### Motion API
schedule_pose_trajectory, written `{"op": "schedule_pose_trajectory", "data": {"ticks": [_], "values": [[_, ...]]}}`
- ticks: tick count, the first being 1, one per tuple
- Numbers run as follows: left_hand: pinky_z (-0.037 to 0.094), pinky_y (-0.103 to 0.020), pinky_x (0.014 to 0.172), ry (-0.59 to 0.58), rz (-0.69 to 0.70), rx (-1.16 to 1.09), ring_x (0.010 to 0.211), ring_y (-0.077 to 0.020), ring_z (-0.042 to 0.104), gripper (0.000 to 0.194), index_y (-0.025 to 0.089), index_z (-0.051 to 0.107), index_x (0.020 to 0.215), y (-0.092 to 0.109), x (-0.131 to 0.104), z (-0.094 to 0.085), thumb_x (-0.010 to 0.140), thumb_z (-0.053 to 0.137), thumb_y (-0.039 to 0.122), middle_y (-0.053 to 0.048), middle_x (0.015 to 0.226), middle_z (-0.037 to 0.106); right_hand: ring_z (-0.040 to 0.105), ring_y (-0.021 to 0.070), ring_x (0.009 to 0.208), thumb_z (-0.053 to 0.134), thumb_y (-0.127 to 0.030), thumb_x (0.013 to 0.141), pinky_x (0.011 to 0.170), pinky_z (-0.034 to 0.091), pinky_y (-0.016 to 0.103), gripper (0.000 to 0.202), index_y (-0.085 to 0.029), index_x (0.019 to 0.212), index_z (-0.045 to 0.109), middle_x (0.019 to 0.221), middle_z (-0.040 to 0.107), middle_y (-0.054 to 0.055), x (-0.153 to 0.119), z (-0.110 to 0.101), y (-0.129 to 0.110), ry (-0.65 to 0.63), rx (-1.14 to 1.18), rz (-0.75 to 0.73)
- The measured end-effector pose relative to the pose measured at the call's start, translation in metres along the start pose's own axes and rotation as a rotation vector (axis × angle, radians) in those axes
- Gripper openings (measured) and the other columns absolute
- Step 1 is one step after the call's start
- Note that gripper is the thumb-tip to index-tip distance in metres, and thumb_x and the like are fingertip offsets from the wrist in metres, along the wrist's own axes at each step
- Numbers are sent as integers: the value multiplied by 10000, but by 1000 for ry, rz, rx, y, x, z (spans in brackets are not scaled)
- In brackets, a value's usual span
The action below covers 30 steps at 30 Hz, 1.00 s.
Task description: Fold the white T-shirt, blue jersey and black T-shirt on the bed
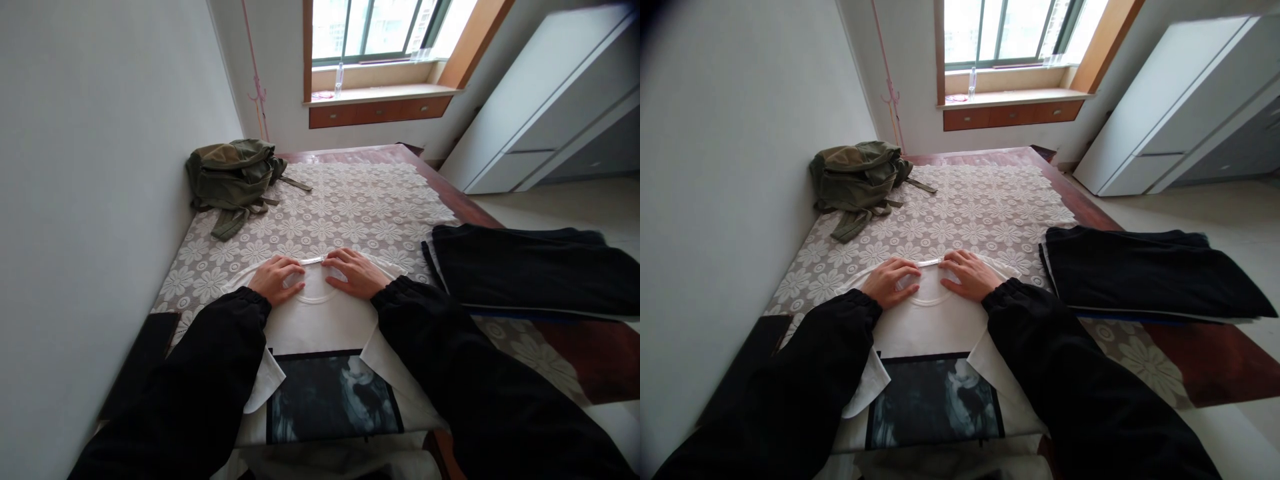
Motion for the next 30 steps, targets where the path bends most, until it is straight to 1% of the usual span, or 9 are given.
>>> {"op": "schedule_pose_trajectory", "data": {"ticks": [4, 8, 12, 17, 20, 23, 26, 30], "values": [[486, -456, 1082, 4, -4, 22, 1210, -268, 603, 340, 274, 694, 1235, 1, 0, 0, 921, 641, 395, -66, 1290, 699, 591, 325, 1199, 591, -439, 974, 1030, 505, 522, 429, -262, 1365, 590, 1271, 655, 124, 0, 1, 0, 5, 4, 12], [475, -464, 1081, -4, 9, 37, 1217, -274, 598, 367, 271, 680, 1268, 1, 0, 0, 932, 626, 409, -62, 1335, 687, 585, 323, 1205, 570, -445, 987, 1041, 501, 522, 480, -266, 1431, 547, 1298, 640, 126, -1, 0, -1, -2, -14, 12], [460, -458, 1091, -26, 27, 36, 1224, -271, 593, 339, 265, 697, 1239, 2, 0, 1, 949, 603, 414, -51, 1342, 695, 584, 316, 1201, 565, -426, 991, 1045, 499, 517, 442, -274, 1406, 583, 1285, 636, 121, -1, -1, -2, -7, -22, 0], [460, -444, 1088, -32, 24, 19, 1207, -255, 603, 281, 277, 717, 1178, 3, 1, -1, 961, 586, 398, -38, 1314, 714, 577, 314, 1210, 561, -429, 995, 1042, 502, 518, 368, -280, 1324, 631, 1275, 640, 115, -1, 0, -1, -7, -27, -6], [460, -431, 1085, -33, 42, -9, 1190, -239, 614, 255, 275, 732, 1115, 4, 2, -2, 1002, 523, 366, -27, 1275, 737, 577, 307, 1204, 552, -437, 1004, 1045, 503, 506, 367, -274, 1322, 635, 1281, 632, 116, -1, 1, 0, -11, -50, -10], [453, -434, 1097, -47, 69, -44, 1212, -232, 607, 291, 277, 737, 1115, 4, 2, -1, 1034, 468, 348, -20, 1279, 742, 575, 299, 1193, 536, -436, 1017, 1045, 501, 504, 396, -304, 1381, 618, 1286, 623, 108, -2, 1, -1, -22, -68, -26], [447, -459, 1110, -56, 83, -50, 1256, -239, 584, 311, 286, 730, 1171, 2, 1, 2, 1041, 452, 335, -15, 1331, 721, 562, 293, 1201, 517, -434, 1029, 1048, 498, 509, 436, -355, 1456, 568, 1291, 613, 95, -2, 1, -3, -27, -87, -31], [463, -480, 1093, -33, 95, -27, 1263, -251, 573, 331, 279, 700, 1252, 0, 0, 5, 1045, 448, 337, -17, 1388, 687, 540, 305, 1219, 506, -445, 1032, 1052, 496, 532, 520, -344, 1541, 475, 1313, 598, 106, -2, 4, -3, -33, -113, -25]]}}
Point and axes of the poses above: each hand's wrist, its own x-axis towards the middle knuckle, its own z-axis out of the palm, y = z × x, the point moved 3 cm from there along x, towards the middle knuckle
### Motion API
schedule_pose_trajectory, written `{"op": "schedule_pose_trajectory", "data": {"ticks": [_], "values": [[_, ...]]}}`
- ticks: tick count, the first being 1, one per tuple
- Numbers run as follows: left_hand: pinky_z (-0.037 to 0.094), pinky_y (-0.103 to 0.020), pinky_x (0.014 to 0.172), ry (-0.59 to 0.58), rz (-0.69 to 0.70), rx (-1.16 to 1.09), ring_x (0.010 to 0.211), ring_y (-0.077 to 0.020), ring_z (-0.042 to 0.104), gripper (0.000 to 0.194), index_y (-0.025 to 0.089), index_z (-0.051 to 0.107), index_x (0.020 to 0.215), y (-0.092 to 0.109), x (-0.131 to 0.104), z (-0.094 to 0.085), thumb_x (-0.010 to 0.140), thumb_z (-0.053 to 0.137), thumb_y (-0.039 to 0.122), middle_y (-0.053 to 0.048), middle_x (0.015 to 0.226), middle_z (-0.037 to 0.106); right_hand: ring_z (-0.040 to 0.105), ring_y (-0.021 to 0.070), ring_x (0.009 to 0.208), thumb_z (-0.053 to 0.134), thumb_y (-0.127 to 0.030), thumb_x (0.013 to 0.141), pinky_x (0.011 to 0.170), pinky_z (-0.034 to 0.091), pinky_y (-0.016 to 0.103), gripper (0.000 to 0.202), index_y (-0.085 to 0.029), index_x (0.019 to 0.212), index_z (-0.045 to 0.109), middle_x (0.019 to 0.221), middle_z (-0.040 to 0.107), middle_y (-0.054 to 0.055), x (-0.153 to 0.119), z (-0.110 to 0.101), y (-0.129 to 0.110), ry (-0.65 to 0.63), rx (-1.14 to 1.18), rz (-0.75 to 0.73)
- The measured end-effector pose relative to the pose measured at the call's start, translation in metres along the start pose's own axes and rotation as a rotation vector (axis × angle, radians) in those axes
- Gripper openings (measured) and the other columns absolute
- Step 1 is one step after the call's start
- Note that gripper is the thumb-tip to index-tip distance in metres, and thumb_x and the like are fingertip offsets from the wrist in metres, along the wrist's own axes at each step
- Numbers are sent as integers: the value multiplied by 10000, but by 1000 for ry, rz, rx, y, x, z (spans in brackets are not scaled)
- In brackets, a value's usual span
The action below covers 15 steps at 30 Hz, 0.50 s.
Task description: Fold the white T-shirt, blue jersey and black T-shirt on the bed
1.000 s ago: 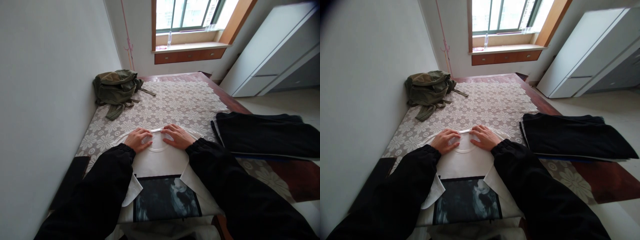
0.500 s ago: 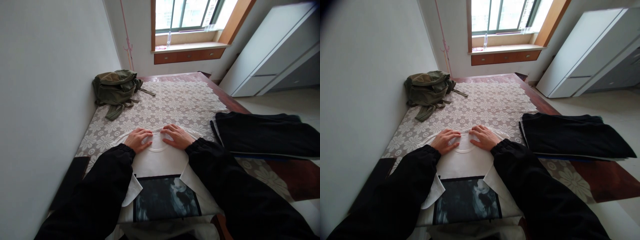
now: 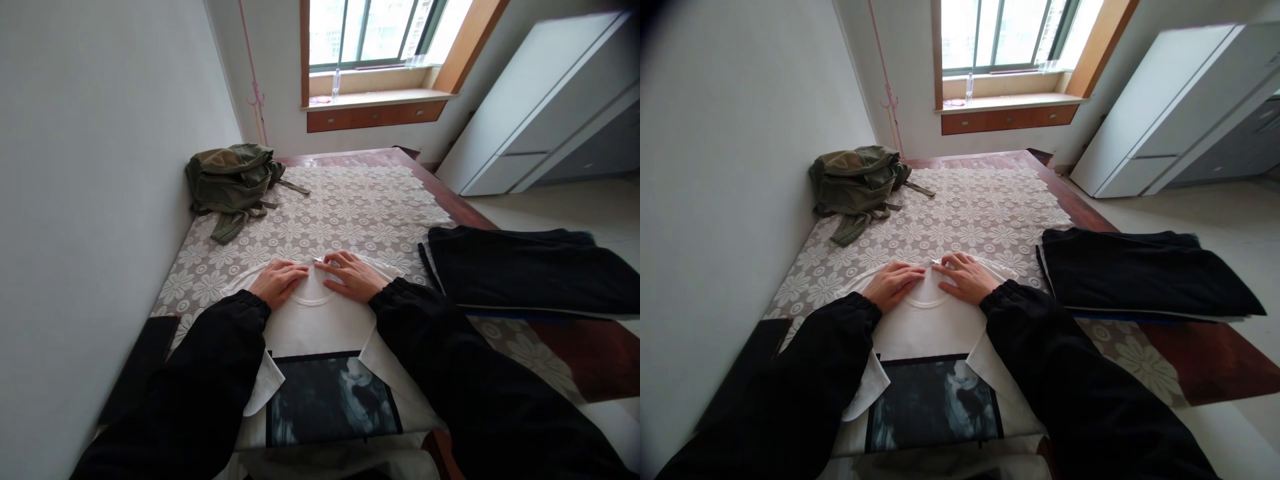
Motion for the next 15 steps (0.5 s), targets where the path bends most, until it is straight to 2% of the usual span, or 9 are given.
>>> {"op": "schedule_pose_trajectory", "data": {"ticks": [9, 12, 15], "values": [[443, -508, 1120, -5, -4, 70, 1288, -275, 552, 363, 244, 644, 1342, 3, -1, 0, 1019, 509, 340, -41, 1493, 603, 518, 312, 1256, 502, -457, 1028, 1082, 466, 539, 610, -323, 1606, 358, 1365, 578, 116, 0, 3, 0, -10, -22, 9], [447, -499, 1116, 6, -7, 76, 1279, -269, 564, 346, 251, 651, 1322, 3, -1, -1, 1020, 504, 336, -50, 1501, 590, 522, 312, 1256, 505, -453, 1029, 1073, 469, 536, 577, -310, 1578, 399, 1361, 585, 119, 0, 1, 0, -2, -8, 10], [453, -471, 1107, 27, -14, 70, 1306, -261, 554, 380, 270, 598, 1385, 1, -1, -1, 1024, 488, 323, -50, 1533, 552, 528, 312, 1256, 524, -463, 1019, 1066, 476, 523, 547, -251, 1518, 454, 1364, 591, 134, 1, 0, 0, 8, 27, 19]]}}
Point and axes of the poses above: each hand's wrist, its own x-axis towards the middle knuckle, its own z-axis out of the palm, y = z × x, the point moved 3 cm from there along x, towards the middle knuckle
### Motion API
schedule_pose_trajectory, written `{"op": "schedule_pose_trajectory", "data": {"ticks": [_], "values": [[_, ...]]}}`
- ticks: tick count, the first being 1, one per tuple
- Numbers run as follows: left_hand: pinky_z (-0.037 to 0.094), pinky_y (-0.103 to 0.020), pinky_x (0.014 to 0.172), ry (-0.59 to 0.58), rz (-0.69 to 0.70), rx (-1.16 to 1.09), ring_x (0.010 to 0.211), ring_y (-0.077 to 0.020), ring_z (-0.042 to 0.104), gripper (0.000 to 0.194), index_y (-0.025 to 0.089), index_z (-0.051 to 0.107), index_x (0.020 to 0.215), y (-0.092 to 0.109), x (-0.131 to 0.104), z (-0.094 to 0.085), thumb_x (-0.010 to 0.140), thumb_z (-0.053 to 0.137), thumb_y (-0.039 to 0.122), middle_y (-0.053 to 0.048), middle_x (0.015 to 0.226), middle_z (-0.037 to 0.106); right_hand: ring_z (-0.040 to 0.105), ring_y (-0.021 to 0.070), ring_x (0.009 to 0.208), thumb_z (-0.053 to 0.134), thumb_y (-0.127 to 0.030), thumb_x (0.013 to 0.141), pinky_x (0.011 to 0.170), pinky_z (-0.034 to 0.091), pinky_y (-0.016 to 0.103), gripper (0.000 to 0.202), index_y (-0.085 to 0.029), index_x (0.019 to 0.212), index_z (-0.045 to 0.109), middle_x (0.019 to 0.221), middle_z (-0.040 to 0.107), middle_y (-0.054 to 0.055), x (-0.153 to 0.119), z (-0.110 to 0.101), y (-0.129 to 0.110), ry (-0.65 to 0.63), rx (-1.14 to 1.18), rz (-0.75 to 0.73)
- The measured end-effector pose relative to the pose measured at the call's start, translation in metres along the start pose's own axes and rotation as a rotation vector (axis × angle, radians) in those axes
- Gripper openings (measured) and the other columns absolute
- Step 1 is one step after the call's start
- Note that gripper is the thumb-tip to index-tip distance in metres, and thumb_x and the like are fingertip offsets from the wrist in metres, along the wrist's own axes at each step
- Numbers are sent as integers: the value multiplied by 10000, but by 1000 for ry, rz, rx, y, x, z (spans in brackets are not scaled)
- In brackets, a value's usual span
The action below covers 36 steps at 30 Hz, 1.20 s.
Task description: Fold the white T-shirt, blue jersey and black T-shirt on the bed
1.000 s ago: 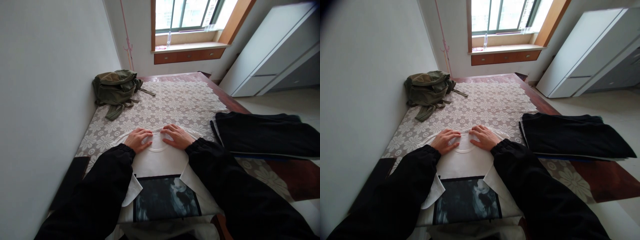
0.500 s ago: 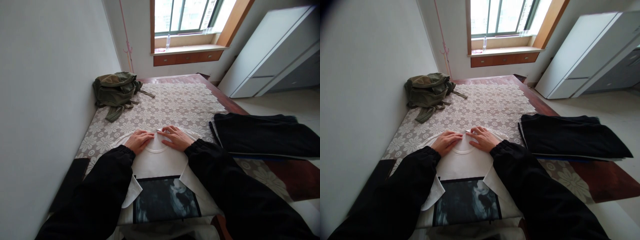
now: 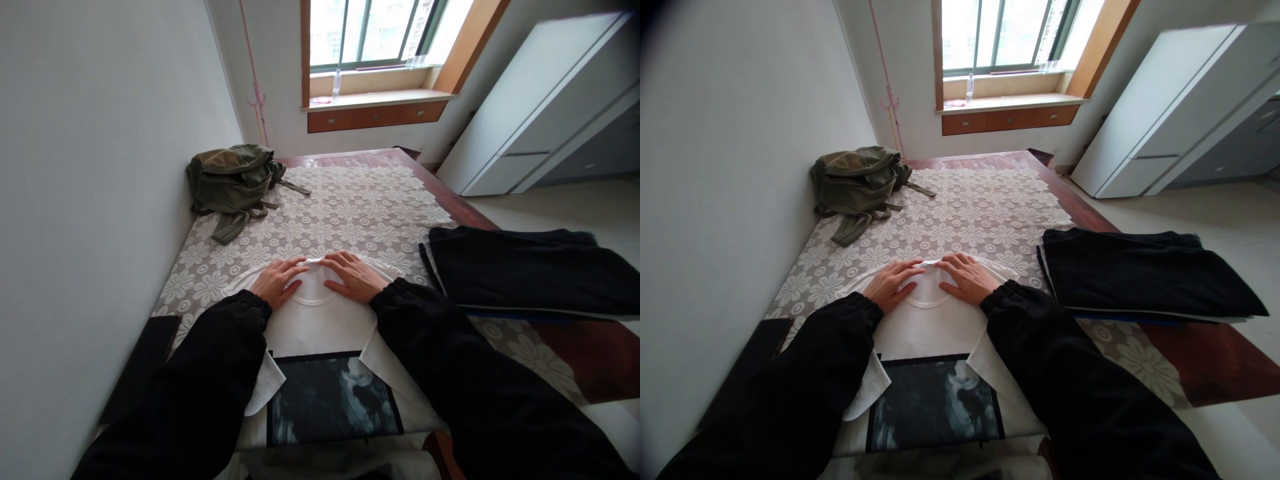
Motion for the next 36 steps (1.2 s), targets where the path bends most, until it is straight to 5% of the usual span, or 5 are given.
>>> {"op": "schedule_pose_trajectory", "data": {"ticks": [4, 18, 25, 31, 36], "values": [[461, -466, 1084, 9, -5, 5, 1264, -260, 573, 416, 270, 555, 1421, 0, 0, 0, 1010, 508, 314, -59, 1502, 568, 535, 317, 1257, 551, -459, 1004, 1059, 474, 523, 544, -231, 1491, 466, 1370, 594, 145, 0, 0, 0, 7, 16, 3], [489, -436, 979, 32, 7, -35, 1086, -251, 624, 154, 276, 743, 1008, 2, 0, -3, 896, 685, 366, -42, 1131, 732, 606, 265, 1052, 602, -379, 985, 950, 511, 446, 190, -223, 1052, 688, 1105, 687, 110, 2, -8, -5, 52, 94, -142], [457, -490, 1046, 3, -15, -21, 1165, -282, 595, 360, 279, 708, 1207, 6, 0, -4, 883, 699, 436, -56, 1289, 692, 575, 291, 1186, 614, -351, 959, 1032, 469, 513, 334, -263, 1277, 665, 1278, 657, 111, 1, -5, -6, 26, 93, -118], [467, -465, 1035, -3, -28, -23, 1127, -263, 601, 273, 293, 741, 1153, 3, -1, -3, 895, 653, 300, -48, 1218, 705, 580, 280, 1160, 583, -257, 949, 1020, 486, 477, 277, -232, 1209, 675, 1228, 664, 116, 0, -4, -2, 11, 73, -86], [467, -501, 1029, -26, -24, -19, 1158, -289, 581, 373, 319, 724, 1238, 5, 0, -4, 891, 686, 452, -59, 1274, 684, 568, 290, 1171, 608, -348, 952, 1028, 474, 502, 304, -265, 1239, 666, 1248, 654, 107, 0, -6, -4, 0, 69, -91]]}}
Point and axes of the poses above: each hand's wrist, its own x-axis towards the middle knuckle, its own z-axis out of the palm, y = z × x, the point moved 3 cm from there along x, towards the middle knuckle
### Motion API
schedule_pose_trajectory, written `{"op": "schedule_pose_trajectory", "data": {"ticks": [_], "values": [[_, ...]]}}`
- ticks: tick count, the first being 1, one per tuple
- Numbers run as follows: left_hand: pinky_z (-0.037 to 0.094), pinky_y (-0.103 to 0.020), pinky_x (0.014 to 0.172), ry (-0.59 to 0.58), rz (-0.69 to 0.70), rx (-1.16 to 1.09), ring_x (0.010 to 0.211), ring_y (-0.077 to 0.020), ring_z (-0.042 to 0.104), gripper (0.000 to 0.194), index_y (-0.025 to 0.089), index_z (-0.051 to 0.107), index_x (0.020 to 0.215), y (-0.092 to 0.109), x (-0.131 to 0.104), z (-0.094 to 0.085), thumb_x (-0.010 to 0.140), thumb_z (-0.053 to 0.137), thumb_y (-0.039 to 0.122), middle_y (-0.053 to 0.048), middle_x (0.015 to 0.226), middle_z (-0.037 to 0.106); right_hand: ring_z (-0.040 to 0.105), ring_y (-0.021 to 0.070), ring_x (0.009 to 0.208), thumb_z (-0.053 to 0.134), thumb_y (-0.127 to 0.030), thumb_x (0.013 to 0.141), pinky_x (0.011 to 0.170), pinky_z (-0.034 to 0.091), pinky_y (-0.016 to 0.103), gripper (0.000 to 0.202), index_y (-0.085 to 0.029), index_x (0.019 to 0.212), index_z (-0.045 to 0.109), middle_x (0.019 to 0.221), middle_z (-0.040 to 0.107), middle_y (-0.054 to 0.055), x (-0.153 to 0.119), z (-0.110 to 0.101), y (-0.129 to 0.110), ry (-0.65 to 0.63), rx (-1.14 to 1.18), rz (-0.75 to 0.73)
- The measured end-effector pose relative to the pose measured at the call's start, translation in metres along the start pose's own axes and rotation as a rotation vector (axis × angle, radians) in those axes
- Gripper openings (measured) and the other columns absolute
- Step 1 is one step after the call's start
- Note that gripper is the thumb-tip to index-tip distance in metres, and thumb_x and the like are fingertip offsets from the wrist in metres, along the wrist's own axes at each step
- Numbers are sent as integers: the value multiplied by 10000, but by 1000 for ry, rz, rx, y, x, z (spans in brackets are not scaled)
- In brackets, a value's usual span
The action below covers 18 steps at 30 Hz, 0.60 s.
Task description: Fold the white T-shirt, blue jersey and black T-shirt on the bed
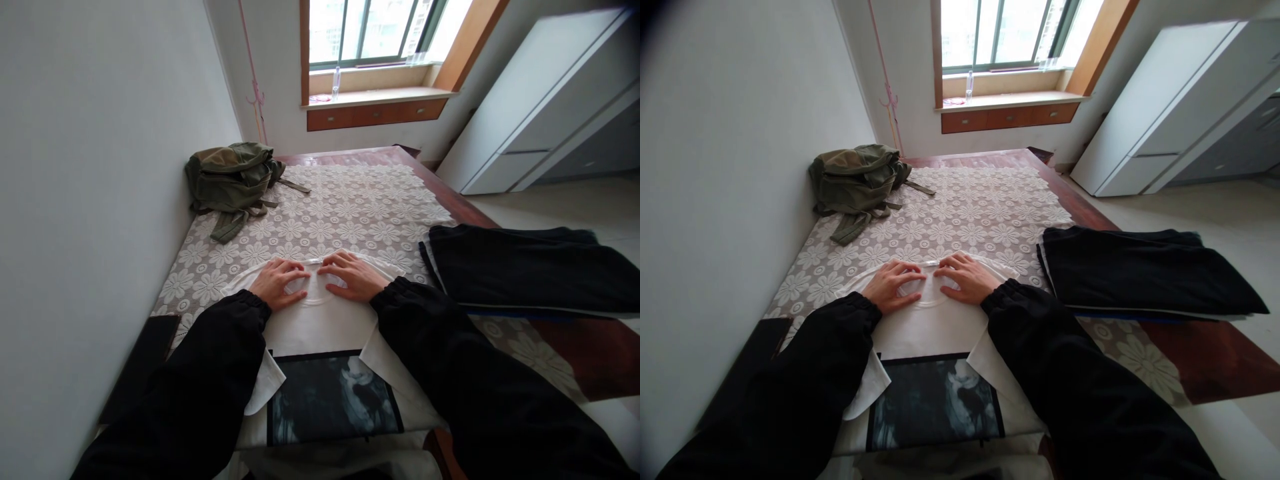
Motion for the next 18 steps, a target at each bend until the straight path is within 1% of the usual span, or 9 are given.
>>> {"op": "schedule_pose_trajectory", "data": {"ticks": [7, 10, 12, 13, 15, 16, 18], "values": [[457, -491, 1066, 10, -16, -29, 1159, -277, 596, 307, 307, 747, 1175, -4, 0, 2, 888, 692, 403, -51, 1263, 698, 579, 270, 1115, 598, -296, 944, 1004, 476, 467, 207, -253, 1132, 675, 1179, 659, 102, 2, 2, 3, 1, -7, 2], [438, -505, 1107, 10, -26, -63, 1203, -282, 598, 313, 295, 747, 1169, -6, 3, 4, 881, 696, 405, -52, 1294, 701, 582, 273, 1127, 593, -289, 945, 1016, 477, 471, 208, -243, 1129, 676, 1183, 659, 108, 5, 4, 3, -4, -16, 10], [437, -492, 1130, -10, -32, -107, 1239, -277, 601, 345, 272, 734, 1197, -5, 3, 0, 881, 694, 404, -67, 1327, 693, 585, 280, 1157, 592, -283, 943, 1038, 474, 479, 232, -225, 1151, 677, 1208, 661, 121, 4, 1, 0, -38, -17, 18], [441, -479, 1138, -29, -36, -131, 1264, -274, 598, 379, 256, 718, 1233, -4, 0, -4, 887, 686, 409, -81, 1361, 678, 584, 288, 1185, 592, -288, 945, 1057, 468, 493, 270, -216, 1194, 668, 1245, 658, 130, 1, -2, -4, -62, -19, 21], [444, -462, 1152, -68, -58, -148, 1333, -276, 570, 471, 222, 663, 1329, 3, -16, -19, 909, 656, 436, -113, 1455, 615, 562, 315, 1278, 584, -327, 962, 1109, 436, 544, 403, -210, 1347, 603, 1372, 622, 145, -12, -14, -17, -94, -29, 37], [430, -470, 1169, -75, -85, -127, 1382, -285, 535, 514, 209, 628, 1377, 9, -30, -28, 927, 630, 457, -127, 1509, 567, 533, 331, 1337, 575, -357, 974, 1136, 409, 577, 482, -217, 1434, 540, 1448, 584, 149, -23, -22, -26, -93, -36, 55], [384, -510, 1203, -49, -156, -37, 1453, -304, 461, 549, 214, 585, 1428, 23, -67, -48, 961, 576, 501, -127, 1563, 511, 441, 352, 1448, 558, -418, 996, 1181, 358, 618, 588, -255, 1545, 425, 1561, 496, 137, -54, -39, -46, -62, -51, 105]]}}
Point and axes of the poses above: each hand's wrist, its own x-axis towards the middle knuckle, its own z-axis out of the palm, y = z × x, the point moved 3 cm from there along x, towards the middle knuckle
